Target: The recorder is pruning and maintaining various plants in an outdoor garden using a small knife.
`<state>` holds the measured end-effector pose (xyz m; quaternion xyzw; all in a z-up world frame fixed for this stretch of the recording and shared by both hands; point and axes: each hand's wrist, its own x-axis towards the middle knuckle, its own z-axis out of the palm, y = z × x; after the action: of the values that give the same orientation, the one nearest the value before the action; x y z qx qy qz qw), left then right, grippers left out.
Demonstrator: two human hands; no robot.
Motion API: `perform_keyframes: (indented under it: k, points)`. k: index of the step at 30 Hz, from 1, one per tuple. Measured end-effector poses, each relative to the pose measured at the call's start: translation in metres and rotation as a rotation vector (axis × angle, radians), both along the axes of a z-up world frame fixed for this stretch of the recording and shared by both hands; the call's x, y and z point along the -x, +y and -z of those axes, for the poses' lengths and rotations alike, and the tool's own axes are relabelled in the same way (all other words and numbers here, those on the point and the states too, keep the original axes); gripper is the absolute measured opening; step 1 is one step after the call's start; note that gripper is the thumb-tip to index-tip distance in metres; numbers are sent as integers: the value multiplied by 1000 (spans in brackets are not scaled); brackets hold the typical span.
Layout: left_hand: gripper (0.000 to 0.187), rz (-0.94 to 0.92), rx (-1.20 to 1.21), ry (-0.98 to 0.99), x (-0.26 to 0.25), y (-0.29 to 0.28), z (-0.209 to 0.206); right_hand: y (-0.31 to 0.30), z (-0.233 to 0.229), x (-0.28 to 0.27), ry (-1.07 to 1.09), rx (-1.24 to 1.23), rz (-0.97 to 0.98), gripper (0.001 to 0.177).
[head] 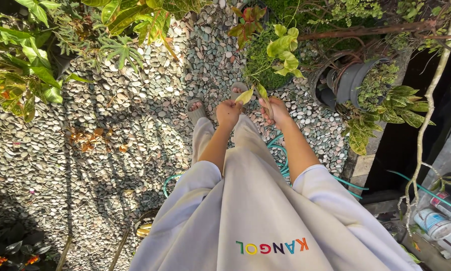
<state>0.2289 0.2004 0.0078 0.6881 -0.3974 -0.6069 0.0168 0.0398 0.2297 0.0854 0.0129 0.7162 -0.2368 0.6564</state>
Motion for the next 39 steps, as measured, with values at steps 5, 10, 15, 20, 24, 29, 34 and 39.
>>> perform_keyframes:
  k: [5,10,15,20,24,29,34,39]
  points:
    - [26,44,-17,23,5,9,-3,11,9,2,3,32,-6,31]
    - [26,-91,-56,172,-8,43,12,23,11,-12,-29,54,-19,30]
    - [31,-41,-120,156,-39,73,-25,90,25,-31,208,187,-20,37]
    - [31,211,-232,466,-45,121,-20,155,-7,-50,245,184,258,52]
    - [38,704,-209,300,-31,109,-109,205,-20,-58,246,234,508,64]
    - [51,725,-194,478,-23,141,-97,285,-12,-41,441,261,719,60]
    - [53,502,-243,623,-25,153,-83,418,12,-6,974,163,713,38]
    - [51,524,-157,457,-57,139,-97,516,-54,-5,1140,-580,260,57]
